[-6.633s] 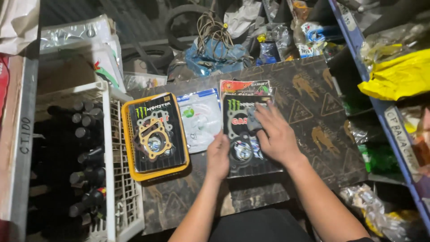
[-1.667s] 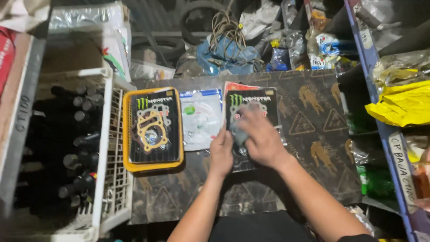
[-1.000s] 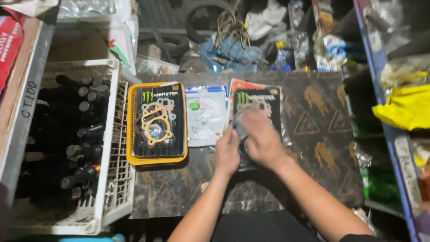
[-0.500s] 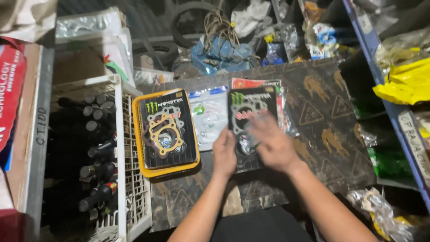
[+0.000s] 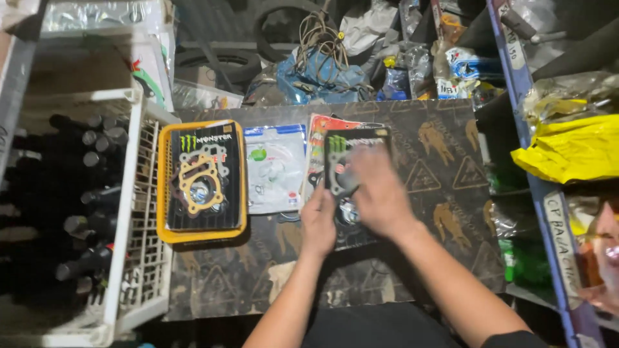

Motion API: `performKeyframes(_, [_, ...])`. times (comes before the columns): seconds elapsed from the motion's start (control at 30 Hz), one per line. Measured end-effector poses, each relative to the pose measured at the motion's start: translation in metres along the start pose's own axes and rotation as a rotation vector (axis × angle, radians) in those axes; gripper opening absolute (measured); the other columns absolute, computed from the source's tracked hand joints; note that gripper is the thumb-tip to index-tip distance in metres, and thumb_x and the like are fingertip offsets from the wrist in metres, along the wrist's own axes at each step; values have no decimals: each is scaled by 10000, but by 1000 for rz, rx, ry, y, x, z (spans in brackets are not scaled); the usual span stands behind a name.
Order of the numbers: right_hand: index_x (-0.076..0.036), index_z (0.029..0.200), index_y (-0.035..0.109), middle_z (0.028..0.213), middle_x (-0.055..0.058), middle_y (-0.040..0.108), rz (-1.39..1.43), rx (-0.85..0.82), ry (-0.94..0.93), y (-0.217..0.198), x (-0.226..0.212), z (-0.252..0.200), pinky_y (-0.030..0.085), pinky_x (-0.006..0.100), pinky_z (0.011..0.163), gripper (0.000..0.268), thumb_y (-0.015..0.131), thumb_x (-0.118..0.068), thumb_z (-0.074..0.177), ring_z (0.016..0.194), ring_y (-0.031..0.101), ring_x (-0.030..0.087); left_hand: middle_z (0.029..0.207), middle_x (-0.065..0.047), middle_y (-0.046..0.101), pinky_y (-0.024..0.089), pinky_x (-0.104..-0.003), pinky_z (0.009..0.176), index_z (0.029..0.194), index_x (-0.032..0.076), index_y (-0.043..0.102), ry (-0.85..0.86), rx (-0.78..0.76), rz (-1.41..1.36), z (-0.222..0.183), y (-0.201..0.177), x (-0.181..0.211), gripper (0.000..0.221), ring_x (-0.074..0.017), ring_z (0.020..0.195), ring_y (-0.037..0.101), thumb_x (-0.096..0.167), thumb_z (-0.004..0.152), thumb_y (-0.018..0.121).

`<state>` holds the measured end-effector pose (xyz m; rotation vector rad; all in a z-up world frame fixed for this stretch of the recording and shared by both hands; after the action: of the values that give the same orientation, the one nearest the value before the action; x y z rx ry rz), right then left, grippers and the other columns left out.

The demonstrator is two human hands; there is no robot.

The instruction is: Clean and wipe down motorcycle gaskets and their packaging using a cloth.

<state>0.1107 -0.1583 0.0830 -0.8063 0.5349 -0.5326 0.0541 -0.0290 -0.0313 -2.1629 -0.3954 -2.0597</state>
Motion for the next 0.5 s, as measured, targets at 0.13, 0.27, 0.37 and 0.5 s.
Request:
performKeyframes(0.13, [-86, 1327, 672, 1494, 135, 581, 377, -65, -268, 7, -15, -16, 374, 563, 1202, 508, 499, -208, 865, 1403, 481, 493, 1349, -169, 676, 401, -456, 1140, 1379, 37, 638, 42, 156, -91, 2, -15, 27, 418, -233, 1293, 573, 257, 1075, 454])
performKeyframes(0.27, [16, 1376, 622, 1443, 235, 594, 95, -56, -133, 14, 12, -10, 422, 576, 1139, 578, 594, -93, 809, 1355, 509, 508, 1372, -196, 649, 375, -470, 1156, 1382, 15, 627, -11, 85, -88, -8, -11, 7, 445, -242, 1324, 532, 302, 1073, 483])
performKeyframes(0.37, [3, 1405, 608, 1457, 246, 582, 41, -80, -55, 23, -20, -4, 408, 571, 1143, 597, 603, -92, 816, 1364, 510, 500, 1381, -197, 641, 357, -474, 1166, 1385, 6, 620, -50, 41, -83, -2, -20, 23, 438, -254, 1340, 530, 278, 1078, 466])
performKeyframes(0.5, [-123, 1372, 660, 1532, 138, 557, 415, -185, -183, 39, -28, -8, 341, 548, 1207, 538, 571, -152, 842, 1450, 430, 454, 1367, -180, 658, 368, -467, 1155, 1408, 27, 611, -38, 27, -90, 16, -55, 27, 449, -249, 1321, 551, 292, 1090, 438])
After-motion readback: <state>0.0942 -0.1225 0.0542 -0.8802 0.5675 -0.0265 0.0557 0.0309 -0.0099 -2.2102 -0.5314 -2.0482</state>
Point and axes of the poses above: each hand's wrist, its own z-axis towards the middle knuckle, its own y-axis out of the palm, x = y × z, the point moved 6 cm from there along z, towards the middle knuckle
